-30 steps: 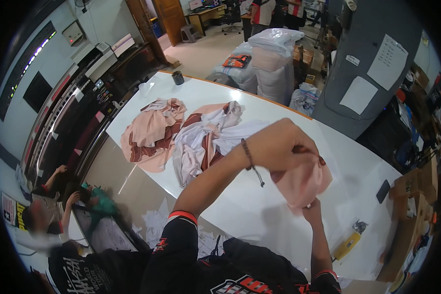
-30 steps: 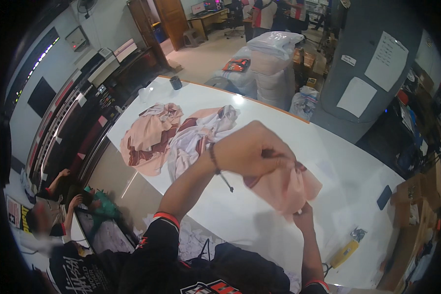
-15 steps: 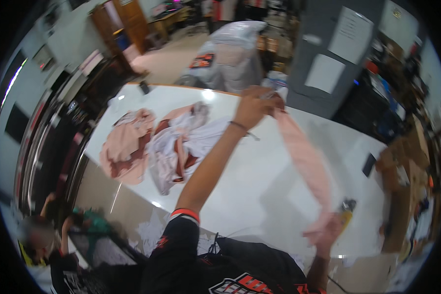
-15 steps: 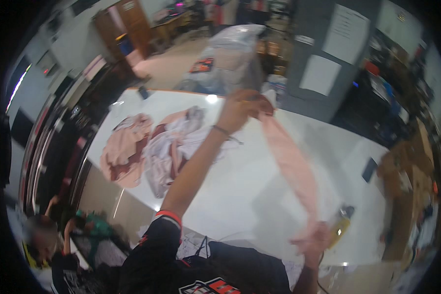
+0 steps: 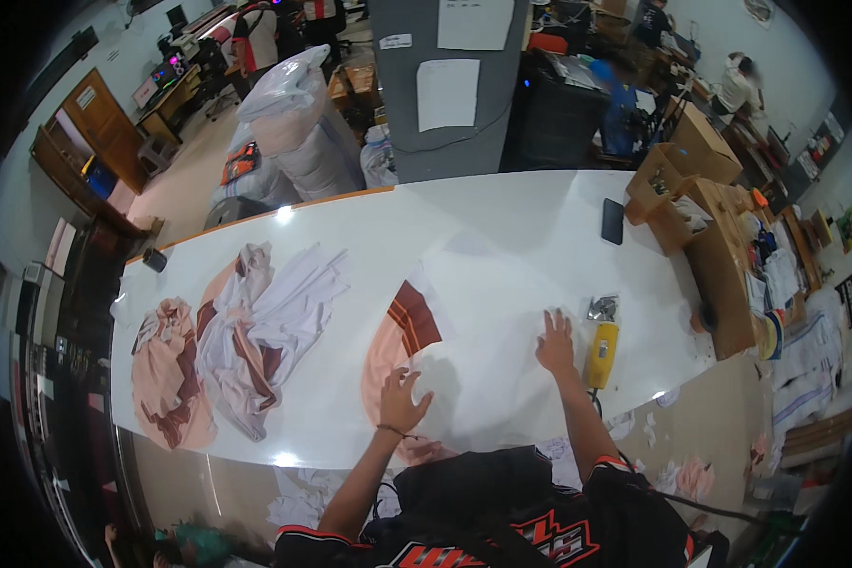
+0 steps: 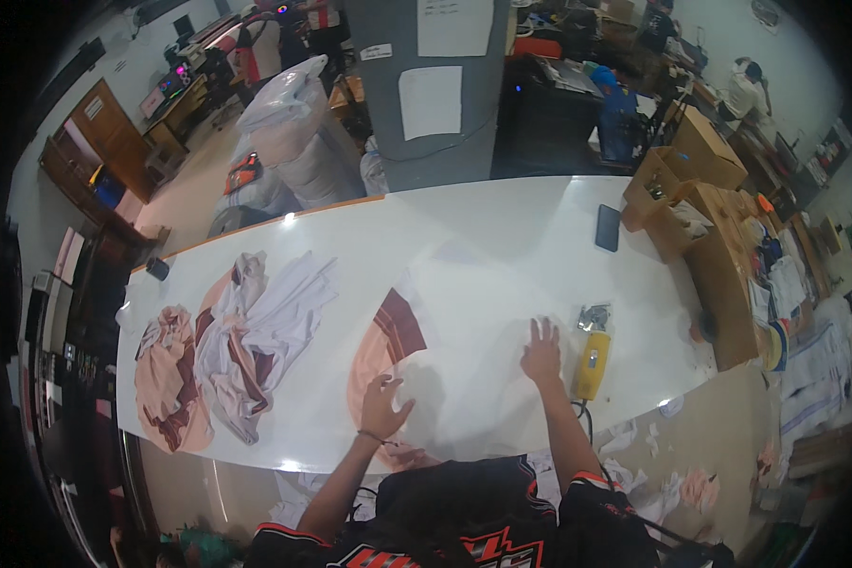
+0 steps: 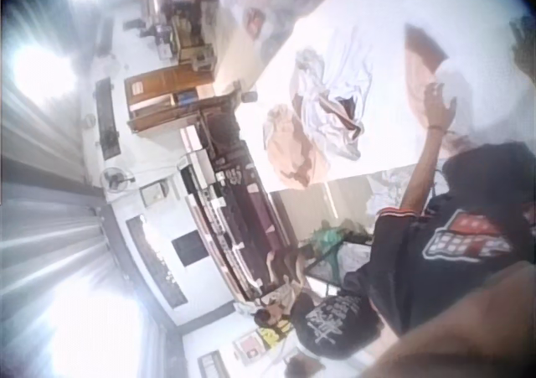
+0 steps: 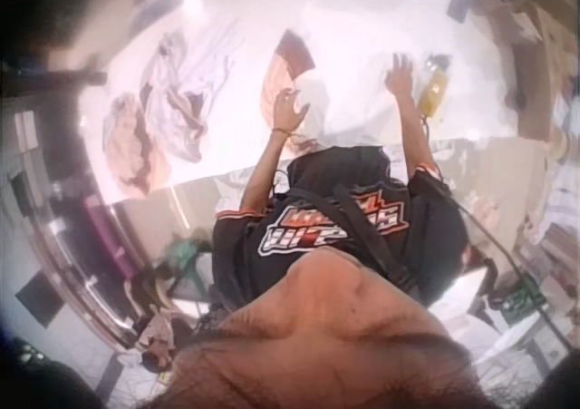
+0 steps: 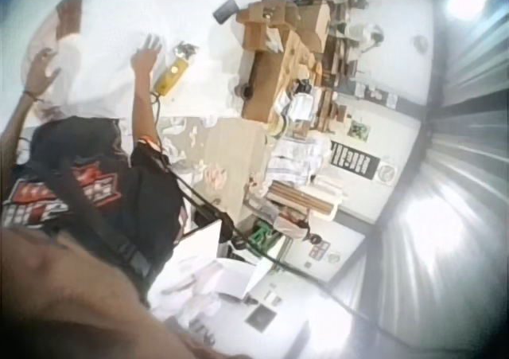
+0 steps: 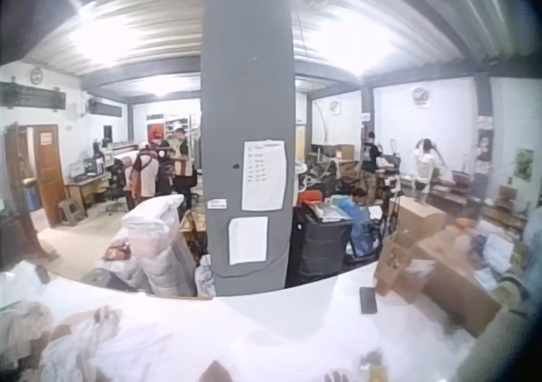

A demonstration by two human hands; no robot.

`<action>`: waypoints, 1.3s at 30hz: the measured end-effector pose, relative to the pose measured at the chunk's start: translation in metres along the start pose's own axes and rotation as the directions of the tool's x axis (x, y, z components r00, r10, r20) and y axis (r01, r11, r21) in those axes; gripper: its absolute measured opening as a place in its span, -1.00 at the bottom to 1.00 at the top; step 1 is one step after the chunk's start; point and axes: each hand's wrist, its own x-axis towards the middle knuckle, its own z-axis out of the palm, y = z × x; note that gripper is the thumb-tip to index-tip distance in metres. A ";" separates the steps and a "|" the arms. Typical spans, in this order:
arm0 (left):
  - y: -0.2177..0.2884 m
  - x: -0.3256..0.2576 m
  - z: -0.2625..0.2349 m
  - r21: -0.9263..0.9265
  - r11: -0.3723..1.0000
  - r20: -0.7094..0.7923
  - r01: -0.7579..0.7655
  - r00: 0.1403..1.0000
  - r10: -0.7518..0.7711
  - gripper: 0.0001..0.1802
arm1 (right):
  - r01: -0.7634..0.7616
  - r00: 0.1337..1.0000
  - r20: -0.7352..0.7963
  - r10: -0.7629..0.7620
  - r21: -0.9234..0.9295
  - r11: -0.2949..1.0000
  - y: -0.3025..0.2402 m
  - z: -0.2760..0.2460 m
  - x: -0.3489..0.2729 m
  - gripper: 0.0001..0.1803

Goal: The person uses a yellow electric fabric cutter to cut a large piece of peach-colored fabric with a maroon border on a white table. They repeatedly align the fabric, cut along its edges, and move the cut pieces aside while continuing to cut additional sections.

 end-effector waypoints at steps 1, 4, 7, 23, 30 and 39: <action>0.002 -0.010 0.006 0.060 0.997 -0.010 0.051 0.999 -0.050 -0.32 | -0.019 1.000 0.010 0.020 -0.111 0.994 0.008 0.005 0.001 -0.23; -0.006 -0.022 0.016 0.139 0.977 -0.082 0.162 0.985 -0.151 -0.23 | 0.076 0.995 0.072 -0.066 -0.144 0.987 0.019 0.018 -0.021 -0.15; -0.022 -0.027 0.020 0.194 0.957 -0.232 0.216 0.958 -0.169 -0.25 | 0.117 0.945 0.328 -0.010 -0.310 0.944 -0.009 0.000 -0.075 -0.10; -0.047 0.030 0.026 -0.072 0.966 -0.181 0.248 0.949 -0.258 -0.84 | 0.006 0.933 0.292 -0.210 0.571 0.821 -0.124 -0.053 -0.058 -0.63; -0.037 0.009 0.023 -0.170 0.974 -0.031 0.148 0.987 -0.156 -0.82 | 0.421 0.906 -0.088 -0.413 0.266 0.867 -0.174 0.041 -0.003 -0.75; -0.046 -0.031 0.032 0.103 0.978 -0.221 0.180 0.963 -0.154 -0.40 | -0.052 0.493 0.523 -0.696 0.816 0.576 -0.195 -0.023 -0.016 -0.90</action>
